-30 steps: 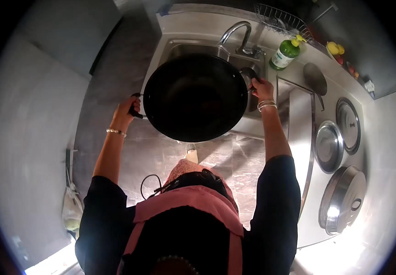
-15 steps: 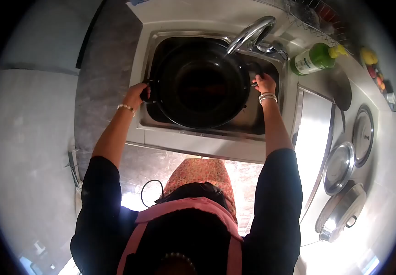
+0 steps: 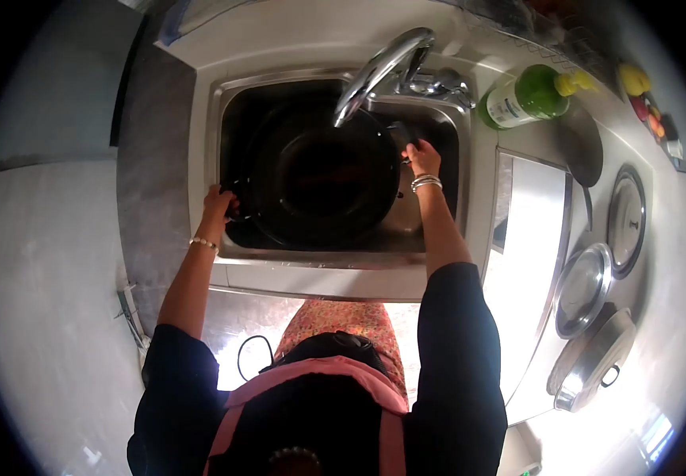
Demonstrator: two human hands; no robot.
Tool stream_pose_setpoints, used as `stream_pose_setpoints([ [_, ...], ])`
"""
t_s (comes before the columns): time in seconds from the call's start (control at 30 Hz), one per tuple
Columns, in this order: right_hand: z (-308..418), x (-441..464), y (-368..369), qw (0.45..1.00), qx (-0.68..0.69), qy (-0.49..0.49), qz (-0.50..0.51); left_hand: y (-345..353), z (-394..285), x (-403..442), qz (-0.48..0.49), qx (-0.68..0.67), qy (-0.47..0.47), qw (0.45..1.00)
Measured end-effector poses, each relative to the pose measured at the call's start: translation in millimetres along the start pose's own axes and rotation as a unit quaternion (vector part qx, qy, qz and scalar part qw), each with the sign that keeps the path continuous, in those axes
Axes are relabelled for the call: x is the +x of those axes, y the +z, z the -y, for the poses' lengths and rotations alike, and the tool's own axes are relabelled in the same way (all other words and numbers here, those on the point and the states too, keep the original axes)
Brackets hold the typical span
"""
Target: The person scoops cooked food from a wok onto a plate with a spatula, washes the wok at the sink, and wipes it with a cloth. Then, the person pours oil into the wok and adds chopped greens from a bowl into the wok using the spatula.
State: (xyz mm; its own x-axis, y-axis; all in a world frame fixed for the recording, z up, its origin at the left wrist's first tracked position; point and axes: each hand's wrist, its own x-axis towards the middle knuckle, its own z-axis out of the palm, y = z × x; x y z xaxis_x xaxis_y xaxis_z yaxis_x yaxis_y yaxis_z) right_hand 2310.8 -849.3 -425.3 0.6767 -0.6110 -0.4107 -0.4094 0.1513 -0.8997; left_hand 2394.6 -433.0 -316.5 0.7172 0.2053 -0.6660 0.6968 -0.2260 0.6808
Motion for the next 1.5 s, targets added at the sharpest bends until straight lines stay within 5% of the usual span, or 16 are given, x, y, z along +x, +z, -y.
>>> stream_pose_setpoints([
  [0.17, 11.8, -2.7, -1.2, 0.999, 0.003, -0.021, 0.037, -19.6, 18.9, 28.5, 0.125, 0.009, -0.066, 0.99],
  [0.23, -3.1, 23.4, -22.0, 0.989, -0.136, -0.047, 0.033, -24.5, 7.2, 9.3, 0.157, -0.018, -0.084, 0.984],
  [0.33, 73.5, -3.7, -30.8, 0.989, 0.04, -0.066, -0.124, -28.0, 11.4, 11.2, 0.145, -0.04, -0.107, 0.983],
  [0.5, 143.1, 18.3, -37.6, 0.957, 0.277, -0.048, -0.066, -41.1, 23.7, 9.2, 0.146, -0.045, -0.1, 0.983],
  [0.8, 180.8, 7.3, -46.7, 0.981, -0.026, -0.193, -0.026, -44.0, 26.4, 5.1, 0.15, -0.118, -0.096, 0.977],
  [0.87, 184.6, 6.2, -71.7, 0.887, -0.307, -0.343, -0.023, -48.5, 31.8, 11.8, 0.147, -0.123, -0.108, 0.976],
  [0.97, 272.6, -44.5, -76.8, 0.903, -0.164, -0.391, -0.074, -47.5, 29.9, 12.3, 0.15, -0.133, -0.122, 0.972],
  [1.0, 285.4, -19.3, -94.2, 0.843, -0.197, -0.488, -0.113, -46.6, 28.7, 10.6, 0.137, -0.134, -0.124, 0.974],
  [1.1, 346.0, 23.4, -115.9, 0.719, -0.415, -0.498, -0.251, -43.9, 28.7, 7.4, 0.101, -0.13, -0.137, 0.977],
  [1.17, 349.1, 94.7, -133.8, 0.711, -0.521, -0.426, -0.205, -43.8, 34.0, 10.8, 0.079, -0.127, -0.152, 0.977],
  [1.23, 335.5, 176.5, -175.8, 0.536, -0.631, -0.546, -0.124, -42.9, 32.8, 8.5, 0.109, -0.154, -0.142, 0.972],
  [1.3, 331.5, 175.3, -150.7, 0.484, -0.74, -0.463, -0.057, -56.9, 46.5, 7.6, 0.116, -0.172, -0.136, 0.969],
  [1.37, 359.8, 156.8, -144.5, 0.583, -0.752, -0.295, -0.091, -60.1, 44.6, 5.8, 0.085, -0.137, -0.153, 0.975],
  [1.4, 372.8, 156.1, -153.8, 0.611, -0.731, -0.288, -0.098, -60.9, 49.4, -2.9, 0.039, -0.017, -0.04, 0.998],
  [1.47, 389.1, 153.5, -166.1, 0.653, -0.696, -0.287, -0.086, -58.5, 52.7, -13.8, -0.042, 0.235, 0.174, 0.955],
  [1.5, 392.3, 151.3, -169.8, 0.667, -0.683, -0.29, -0.068, -45.3, 32.1, -40.2, -0.07, 0.193, 0.224, 0.953],
])
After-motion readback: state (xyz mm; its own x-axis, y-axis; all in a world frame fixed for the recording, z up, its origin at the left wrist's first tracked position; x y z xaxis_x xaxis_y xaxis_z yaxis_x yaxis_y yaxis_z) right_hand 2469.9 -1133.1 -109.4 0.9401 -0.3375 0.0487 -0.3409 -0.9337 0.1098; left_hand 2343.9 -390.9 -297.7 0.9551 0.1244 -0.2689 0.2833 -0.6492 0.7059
